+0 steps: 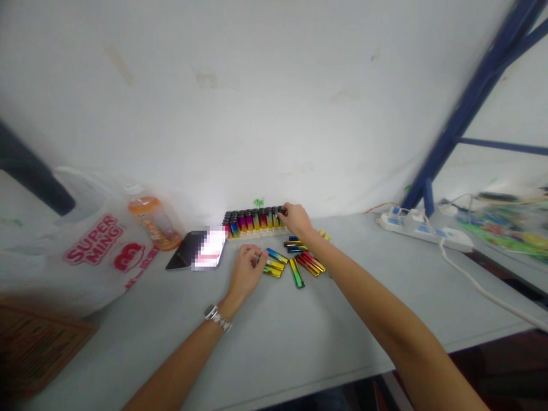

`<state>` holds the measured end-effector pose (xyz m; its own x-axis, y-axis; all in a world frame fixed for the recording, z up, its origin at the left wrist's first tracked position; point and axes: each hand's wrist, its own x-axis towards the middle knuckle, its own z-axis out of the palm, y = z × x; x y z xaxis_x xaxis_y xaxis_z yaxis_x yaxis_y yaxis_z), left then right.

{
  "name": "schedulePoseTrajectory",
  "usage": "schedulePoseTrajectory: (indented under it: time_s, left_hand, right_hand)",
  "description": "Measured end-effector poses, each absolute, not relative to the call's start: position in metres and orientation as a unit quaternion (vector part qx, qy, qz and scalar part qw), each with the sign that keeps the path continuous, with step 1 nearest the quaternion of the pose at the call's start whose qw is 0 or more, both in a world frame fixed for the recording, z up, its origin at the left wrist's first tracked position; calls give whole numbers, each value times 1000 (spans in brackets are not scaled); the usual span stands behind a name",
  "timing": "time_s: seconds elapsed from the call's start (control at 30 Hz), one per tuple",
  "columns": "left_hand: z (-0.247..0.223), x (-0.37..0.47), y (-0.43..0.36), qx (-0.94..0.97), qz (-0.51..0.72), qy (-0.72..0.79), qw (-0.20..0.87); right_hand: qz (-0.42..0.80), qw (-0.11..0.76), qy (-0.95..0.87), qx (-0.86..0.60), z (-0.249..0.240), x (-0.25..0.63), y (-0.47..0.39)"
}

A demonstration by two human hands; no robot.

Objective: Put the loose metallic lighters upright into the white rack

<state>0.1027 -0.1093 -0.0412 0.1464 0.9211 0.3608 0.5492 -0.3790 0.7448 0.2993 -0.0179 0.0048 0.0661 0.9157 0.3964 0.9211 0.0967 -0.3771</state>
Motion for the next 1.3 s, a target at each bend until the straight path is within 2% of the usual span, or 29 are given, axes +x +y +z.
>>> schedulePoseTrajectory:
  time_s: [0.13, 0.37, 0.53, 0.73, 1.1, 1.2, 1.3]
  left_hand:
    - [-42, 102, -109, 727, 410, 503, 224]
    - [-46, 102, -107, 730, 419, 492, 223]
    - [-45, 102, -105, 723, 424, 497, 226]
    - [-30, 109, -96, 737, 438, 487, 164]
    - [-33, 134, -81, 737, 442, 472, 196]
    - [-36, 127, -84, 730, 463, 463, 198]
    - [-34, 120, -86, 722, 479, 456, 201]
  right_hand:
    - [-12, 304, -685, -662, -5, 299, -27]
    - [-44, 239, -698, -674, -11, 296, -45]
    - [-40, 251, -708, -659, -8, 309, -59]
    - [24, 137, -742, -656, 0, 351, -70]
    - [46, 24, -747, -663, 5, 345, -46]
    - [25, 28, -755, -654, 6, 341, -46]
    - [20, 81, -769, -634, 4, 337, -54]
